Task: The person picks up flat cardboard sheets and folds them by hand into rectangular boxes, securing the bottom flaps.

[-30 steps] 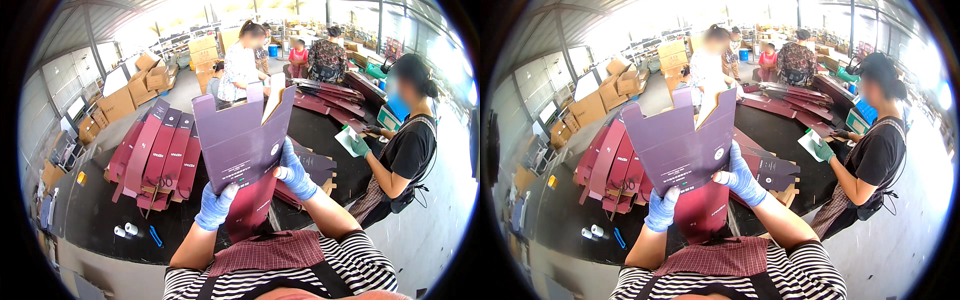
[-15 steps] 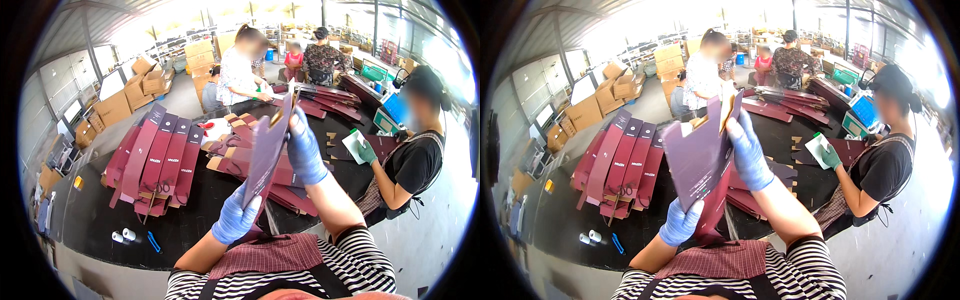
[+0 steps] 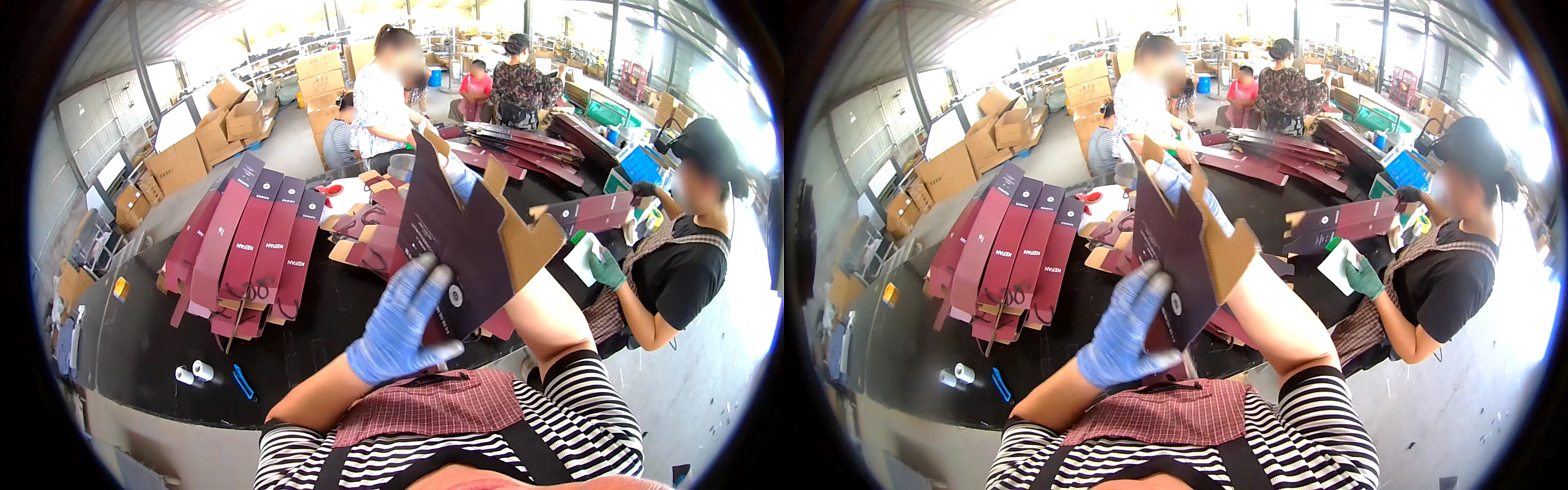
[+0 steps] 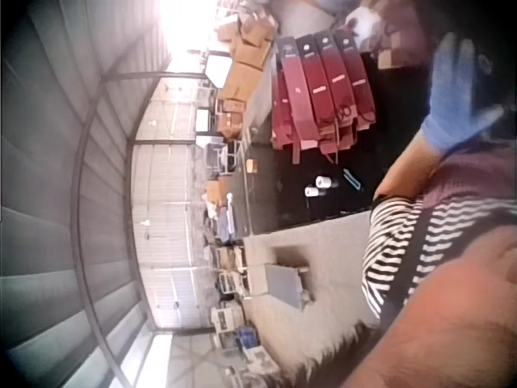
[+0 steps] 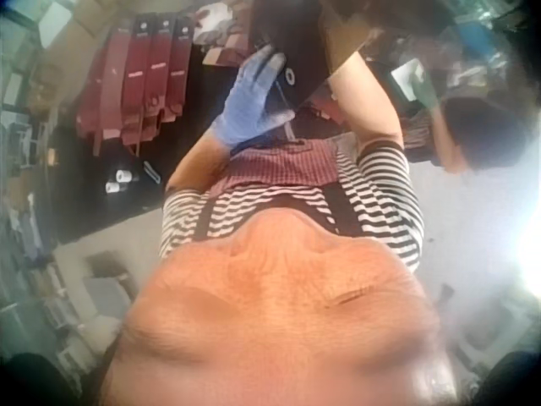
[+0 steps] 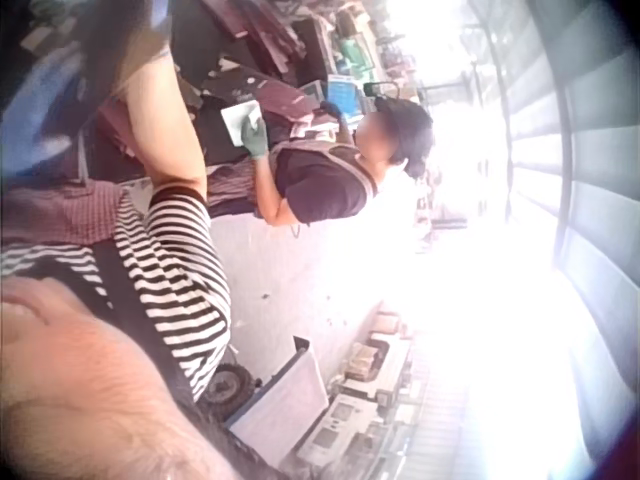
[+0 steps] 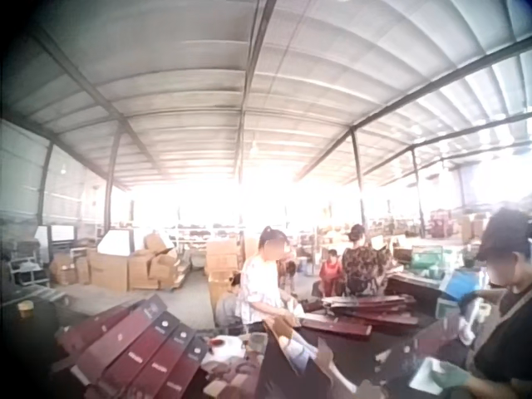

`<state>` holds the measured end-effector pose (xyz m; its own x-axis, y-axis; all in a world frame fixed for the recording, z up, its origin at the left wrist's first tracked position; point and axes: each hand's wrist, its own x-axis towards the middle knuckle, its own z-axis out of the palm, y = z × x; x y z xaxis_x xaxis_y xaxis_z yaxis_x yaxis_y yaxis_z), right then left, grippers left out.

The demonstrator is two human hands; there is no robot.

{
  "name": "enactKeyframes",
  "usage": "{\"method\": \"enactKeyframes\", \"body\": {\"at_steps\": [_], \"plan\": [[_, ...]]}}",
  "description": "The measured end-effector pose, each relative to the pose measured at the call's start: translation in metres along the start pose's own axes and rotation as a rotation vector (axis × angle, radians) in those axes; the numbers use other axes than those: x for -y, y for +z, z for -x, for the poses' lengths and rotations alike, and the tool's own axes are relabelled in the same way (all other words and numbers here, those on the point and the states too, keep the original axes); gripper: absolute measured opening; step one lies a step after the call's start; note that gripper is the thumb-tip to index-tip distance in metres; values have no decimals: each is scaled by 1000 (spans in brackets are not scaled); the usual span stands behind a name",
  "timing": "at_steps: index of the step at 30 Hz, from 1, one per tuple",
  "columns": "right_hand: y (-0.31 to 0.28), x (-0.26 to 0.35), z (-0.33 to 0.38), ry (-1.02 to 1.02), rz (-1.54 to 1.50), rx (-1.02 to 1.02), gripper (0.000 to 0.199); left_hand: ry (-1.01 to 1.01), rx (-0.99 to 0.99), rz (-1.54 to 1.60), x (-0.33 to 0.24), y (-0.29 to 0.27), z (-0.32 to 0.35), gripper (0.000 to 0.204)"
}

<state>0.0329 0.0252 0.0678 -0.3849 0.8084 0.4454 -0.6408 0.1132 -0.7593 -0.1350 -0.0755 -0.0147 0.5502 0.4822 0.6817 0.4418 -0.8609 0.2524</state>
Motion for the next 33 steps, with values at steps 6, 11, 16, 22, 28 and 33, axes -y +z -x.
{"method": "enactKeyframes", "body": {"at_steps": [6, 11, 16, 22, 28, 33], "plan": [[11, -30, -13, 15, -12, 100, 43, 252, -383, -337, 30, -74, -41, 62], [39, -38, -19, -19, 129, 129, 40, 183, -83, -652, 3, -130, -60, 49], [23, -54, -36, -88, 524, 290, 32, 210, -119, -593, 5, -161, -61, 46], [1, -95, -31, -332, 964, 387, 20, -251, -360, 286, 42, -144, -39, 49], [39, -65, -24, -133, 837, 333, 16, -294, -249, 475, 65, -145, -23, 35], [44, -51, -28, -371, 1184, 392, 15, -231, -84, 590, 81, -164, -20, 19]]}}
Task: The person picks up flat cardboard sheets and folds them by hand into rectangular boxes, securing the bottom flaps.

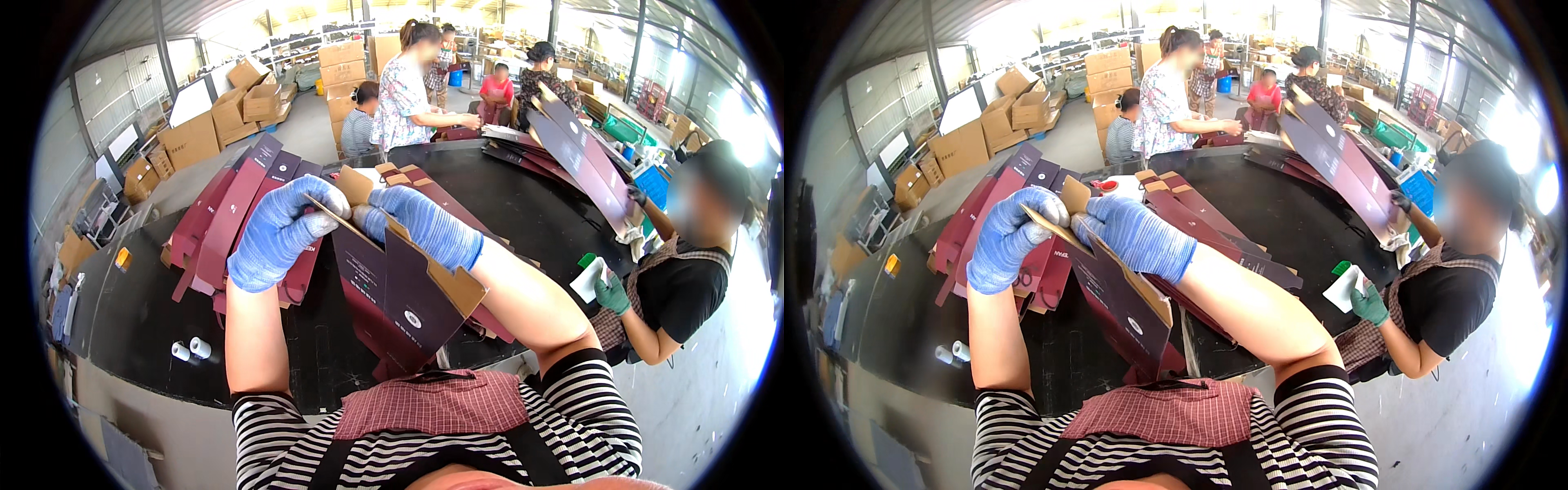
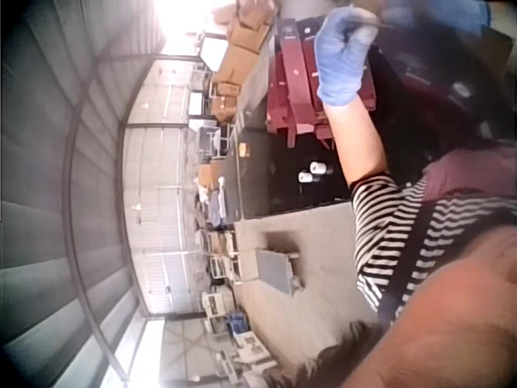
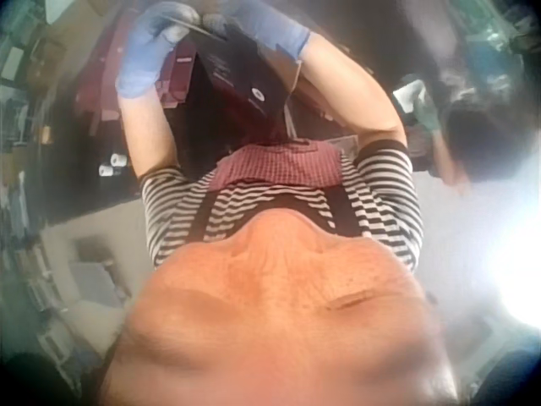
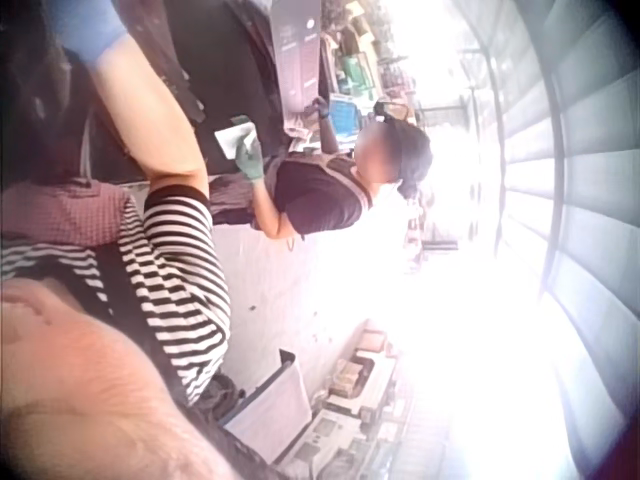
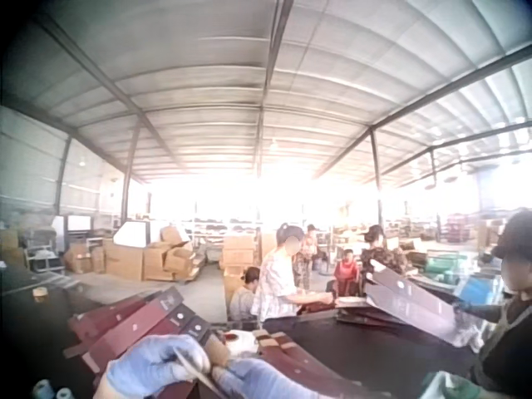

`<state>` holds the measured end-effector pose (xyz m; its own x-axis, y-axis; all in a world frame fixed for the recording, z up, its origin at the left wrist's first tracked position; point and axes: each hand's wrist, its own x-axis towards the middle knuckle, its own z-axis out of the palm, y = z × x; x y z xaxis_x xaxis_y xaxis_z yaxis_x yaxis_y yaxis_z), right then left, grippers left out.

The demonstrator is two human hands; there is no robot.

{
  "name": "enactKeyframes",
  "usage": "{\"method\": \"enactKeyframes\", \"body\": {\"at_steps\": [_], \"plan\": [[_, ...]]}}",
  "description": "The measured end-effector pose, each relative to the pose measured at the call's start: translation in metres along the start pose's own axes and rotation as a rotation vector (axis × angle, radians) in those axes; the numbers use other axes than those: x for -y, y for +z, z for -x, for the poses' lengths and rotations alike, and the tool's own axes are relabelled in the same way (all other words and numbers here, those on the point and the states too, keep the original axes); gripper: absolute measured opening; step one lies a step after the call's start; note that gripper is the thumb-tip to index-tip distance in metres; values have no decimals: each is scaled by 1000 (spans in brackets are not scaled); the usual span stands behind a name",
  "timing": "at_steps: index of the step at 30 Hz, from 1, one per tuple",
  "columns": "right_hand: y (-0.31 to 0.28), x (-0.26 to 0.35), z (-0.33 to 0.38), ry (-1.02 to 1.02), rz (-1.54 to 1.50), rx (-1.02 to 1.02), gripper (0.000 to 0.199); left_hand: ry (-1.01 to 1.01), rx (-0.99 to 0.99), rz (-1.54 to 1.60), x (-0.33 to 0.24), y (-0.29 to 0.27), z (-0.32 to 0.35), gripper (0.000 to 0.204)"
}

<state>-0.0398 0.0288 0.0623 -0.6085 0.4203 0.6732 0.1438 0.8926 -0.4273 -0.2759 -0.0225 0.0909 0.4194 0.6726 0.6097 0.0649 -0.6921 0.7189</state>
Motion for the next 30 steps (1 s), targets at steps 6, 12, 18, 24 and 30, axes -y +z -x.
{"method": "enactKeyframes", "body": {"at_steps": [6, 12, 18, 24, 30], "plan": [[1, -28, -7, -330, 95, 3, 14, -16, 74, 131, -1, -6, 13, 23], [-6, 3, 5, -468, 108, -6, 24, 41, 119, 186, -14, -7, 21, 26], [10, 48, 69, 267, -1390, -28, 73, -107, -217, -39, -31, 7, 45, 31], [31, 47, 128, 216, -527, -74, 43, -13, -277, 35, -23, 28, 31, 26], [-27, 67, 124, 347, -691, -14, 35, 130, -332, 208, -35, 57, 12, 26]]}}
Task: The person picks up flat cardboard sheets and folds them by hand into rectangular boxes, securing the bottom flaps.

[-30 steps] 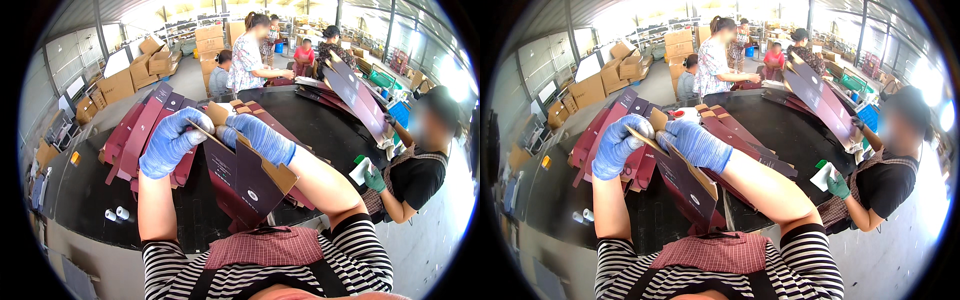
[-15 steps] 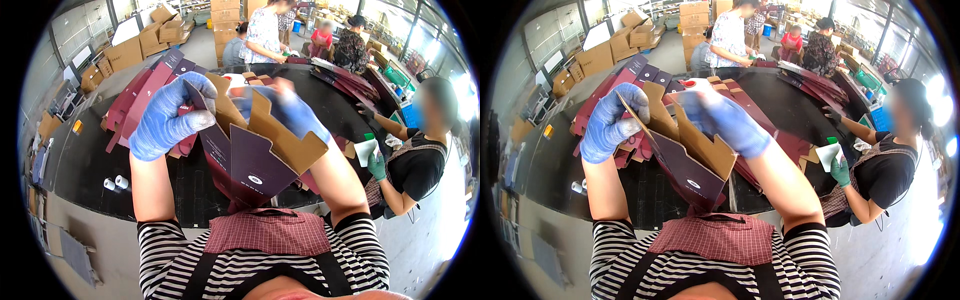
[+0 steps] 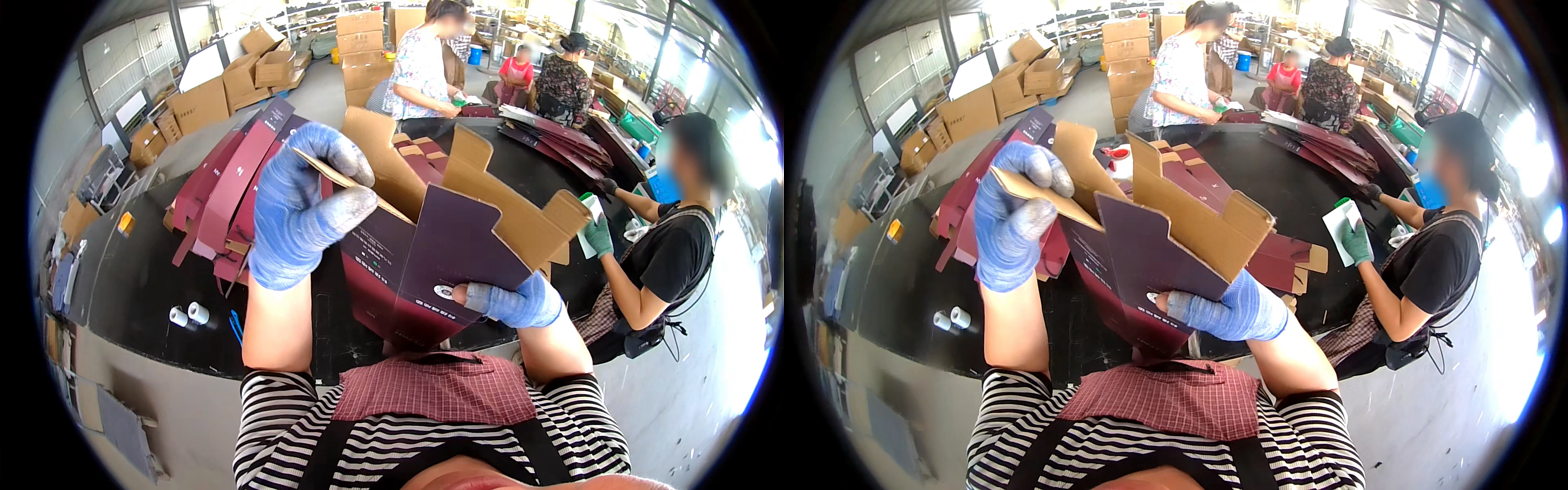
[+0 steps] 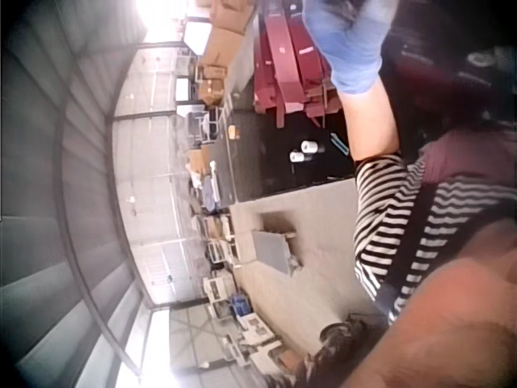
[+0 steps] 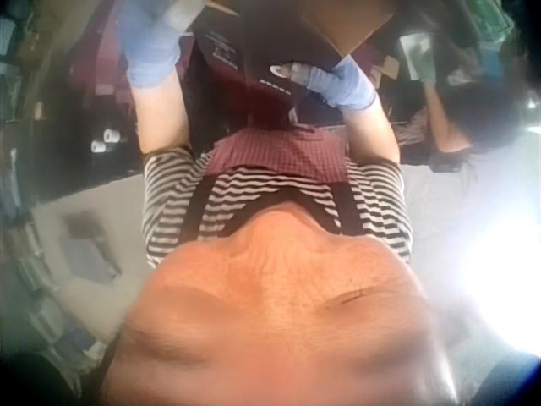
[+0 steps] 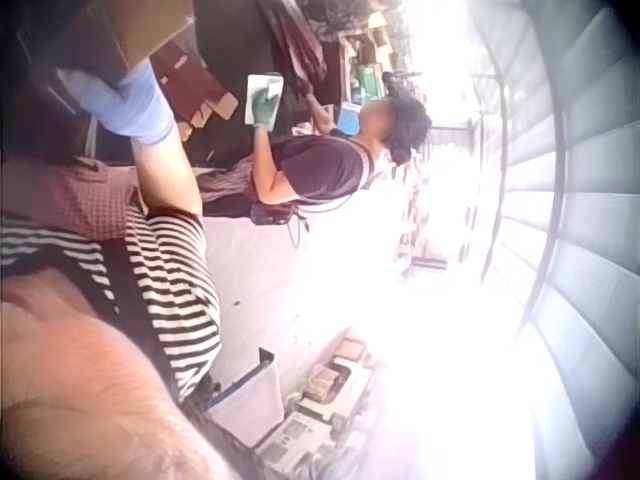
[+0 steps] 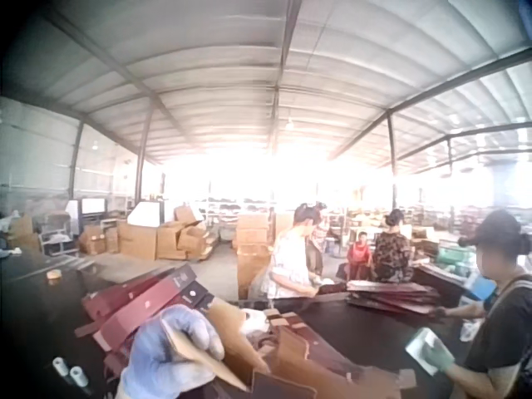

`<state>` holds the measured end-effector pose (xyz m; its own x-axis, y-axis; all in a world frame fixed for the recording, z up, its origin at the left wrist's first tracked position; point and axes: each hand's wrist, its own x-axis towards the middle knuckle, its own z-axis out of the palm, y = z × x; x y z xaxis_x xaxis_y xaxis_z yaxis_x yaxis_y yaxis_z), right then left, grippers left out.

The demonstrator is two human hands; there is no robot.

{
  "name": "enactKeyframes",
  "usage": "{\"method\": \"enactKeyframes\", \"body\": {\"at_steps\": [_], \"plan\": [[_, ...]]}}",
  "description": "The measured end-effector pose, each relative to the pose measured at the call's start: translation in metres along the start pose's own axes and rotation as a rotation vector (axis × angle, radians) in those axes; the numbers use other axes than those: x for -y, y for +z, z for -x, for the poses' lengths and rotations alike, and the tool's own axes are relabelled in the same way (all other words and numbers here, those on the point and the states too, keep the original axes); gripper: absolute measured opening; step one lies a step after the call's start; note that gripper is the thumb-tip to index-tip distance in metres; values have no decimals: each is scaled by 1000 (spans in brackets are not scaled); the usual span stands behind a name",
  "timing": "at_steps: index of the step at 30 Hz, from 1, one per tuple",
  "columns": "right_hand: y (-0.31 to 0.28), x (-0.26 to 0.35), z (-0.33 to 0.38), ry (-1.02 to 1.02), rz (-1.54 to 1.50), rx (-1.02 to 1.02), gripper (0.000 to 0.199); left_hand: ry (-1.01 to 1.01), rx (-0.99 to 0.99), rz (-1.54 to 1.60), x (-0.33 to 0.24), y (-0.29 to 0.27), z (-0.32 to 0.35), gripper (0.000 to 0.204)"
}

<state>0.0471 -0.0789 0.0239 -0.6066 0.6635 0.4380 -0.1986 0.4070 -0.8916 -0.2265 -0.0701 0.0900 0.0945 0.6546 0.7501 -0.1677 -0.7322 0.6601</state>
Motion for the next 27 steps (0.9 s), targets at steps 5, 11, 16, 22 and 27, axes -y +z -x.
{"method": "enactKeyframes", "body": {"at_steps": [5, 11, 16, 22, 27], "plan": [[2, -8, 0, -139, 141, -114, 31, 34, -158, -156, 17, 16, 12, 96], [19, 21, -20, -121, 365, 70, 39, -16, -169, -134, 16, 32, 3, 97], [44, 14, -41, -308, 431, 99, 83, -97, -225, -157, 23, -6, 9, 89], [50, -13, -44, -210, 365, 106, 90, -206, -210, -259, 33, -14, 24, 89], [71, -31, -34, -237, 363, -37, 85, -200, -260, -322, 39, -16, 27, 80]]}}
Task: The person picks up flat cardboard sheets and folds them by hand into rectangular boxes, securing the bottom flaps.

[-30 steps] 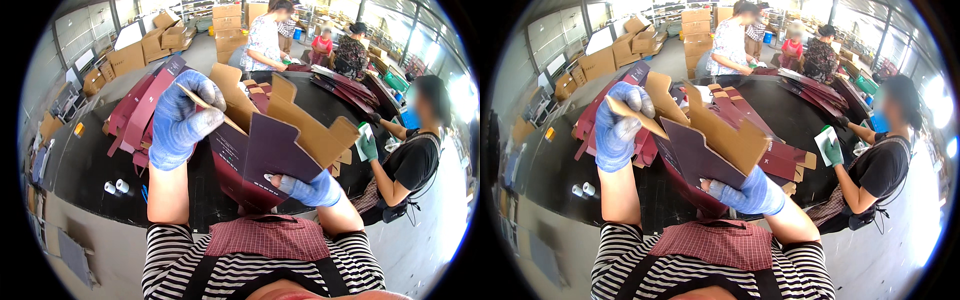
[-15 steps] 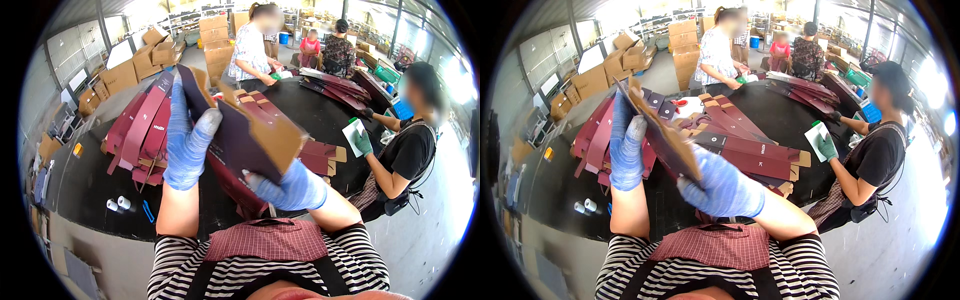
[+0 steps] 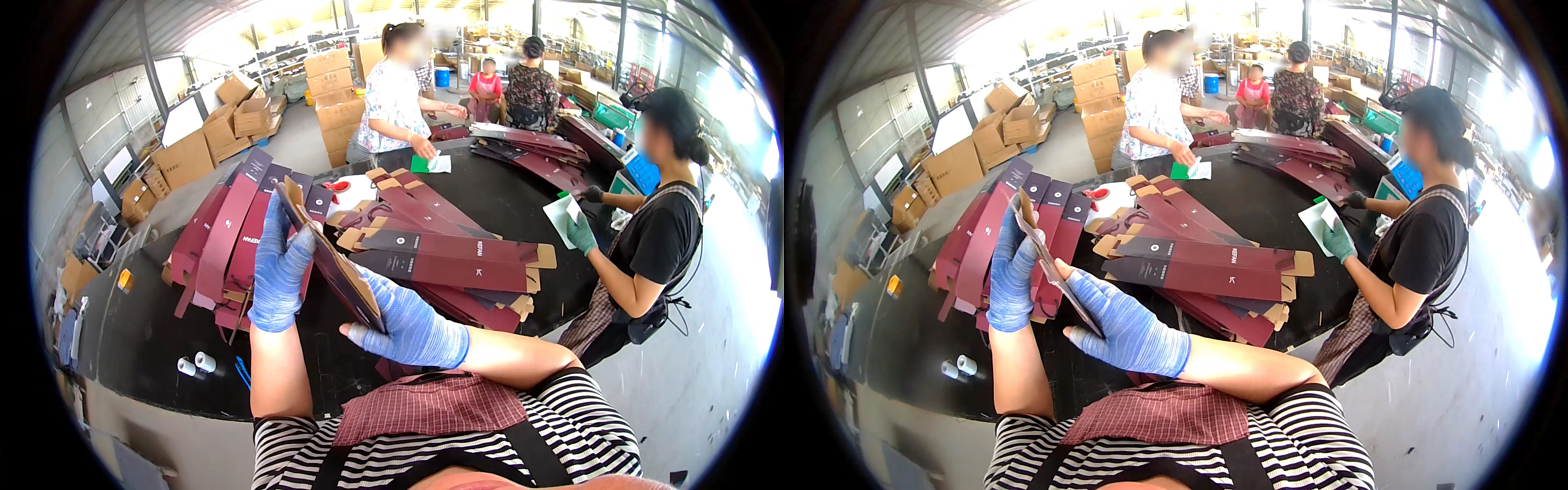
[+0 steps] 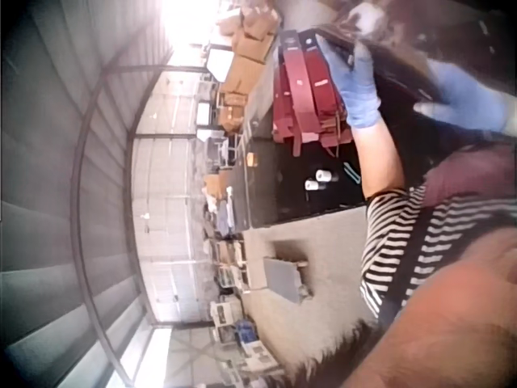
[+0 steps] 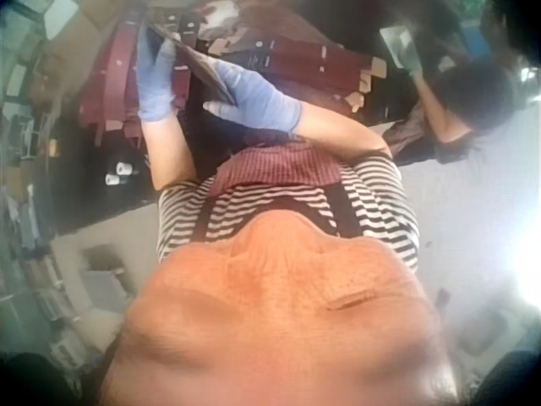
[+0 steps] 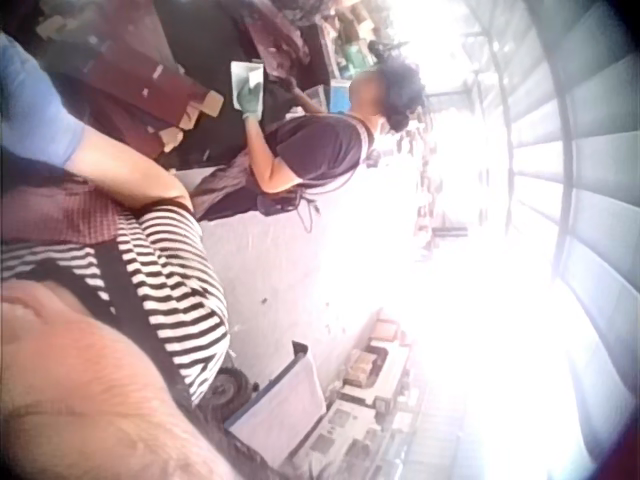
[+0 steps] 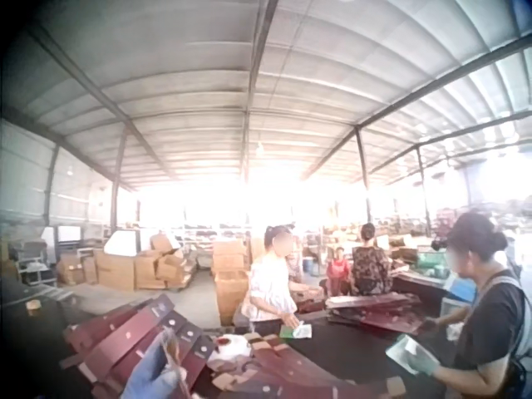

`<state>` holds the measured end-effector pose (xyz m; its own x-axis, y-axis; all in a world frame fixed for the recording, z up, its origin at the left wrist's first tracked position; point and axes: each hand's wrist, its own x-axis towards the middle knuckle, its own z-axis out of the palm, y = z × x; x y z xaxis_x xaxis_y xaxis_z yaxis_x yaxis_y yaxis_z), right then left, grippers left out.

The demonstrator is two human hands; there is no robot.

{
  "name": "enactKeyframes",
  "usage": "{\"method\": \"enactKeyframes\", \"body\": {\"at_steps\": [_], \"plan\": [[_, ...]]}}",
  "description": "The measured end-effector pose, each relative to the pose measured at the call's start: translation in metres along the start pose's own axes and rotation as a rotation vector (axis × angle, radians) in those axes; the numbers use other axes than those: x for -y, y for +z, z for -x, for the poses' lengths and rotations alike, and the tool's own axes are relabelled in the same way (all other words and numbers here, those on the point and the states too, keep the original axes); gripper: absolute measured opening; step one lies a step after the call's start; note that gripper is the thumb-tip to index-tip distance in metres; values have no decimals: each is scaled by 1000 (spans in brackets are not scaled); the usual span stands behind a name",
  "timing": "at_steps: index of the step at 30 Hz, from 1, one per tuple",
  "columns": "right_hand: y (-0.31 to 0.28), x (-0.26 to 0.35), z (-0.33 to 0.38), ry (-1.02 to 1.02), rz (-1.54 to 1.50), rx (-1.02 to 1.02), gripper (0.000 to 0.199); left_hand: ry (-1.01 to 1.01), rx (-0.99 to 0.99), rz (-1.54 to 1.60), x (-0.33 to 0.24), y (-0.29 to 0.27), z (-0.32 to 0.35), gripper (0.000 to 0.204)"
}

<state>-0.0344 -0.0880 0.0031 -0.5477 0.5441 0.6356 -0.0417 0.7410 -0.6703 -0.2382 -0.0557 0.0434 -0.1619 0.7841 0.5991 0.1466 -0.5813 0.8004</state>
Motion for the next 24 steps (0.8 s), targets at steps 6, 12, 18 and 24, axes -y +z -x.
{"method": "enactKeyframes", "body": {"at_steps": [6, 12, 18, 24], "plan": [[4, -8, 6, 111, -79, -186, 75, -76, 106, 101, 5, -13, 0, 78], [-20, -37, -4, 193, -424, -221, 115, -108, 182, 271, -6, -6, 3, 97], [-49, -38, -17, 165, -450, -155, 146, -140, 200, 294, -30, 4, 15, 99], [-49, -18, -22, 158, -495, -71, 142, -142, 239, 254, -48, 11, 31, 84]]}}
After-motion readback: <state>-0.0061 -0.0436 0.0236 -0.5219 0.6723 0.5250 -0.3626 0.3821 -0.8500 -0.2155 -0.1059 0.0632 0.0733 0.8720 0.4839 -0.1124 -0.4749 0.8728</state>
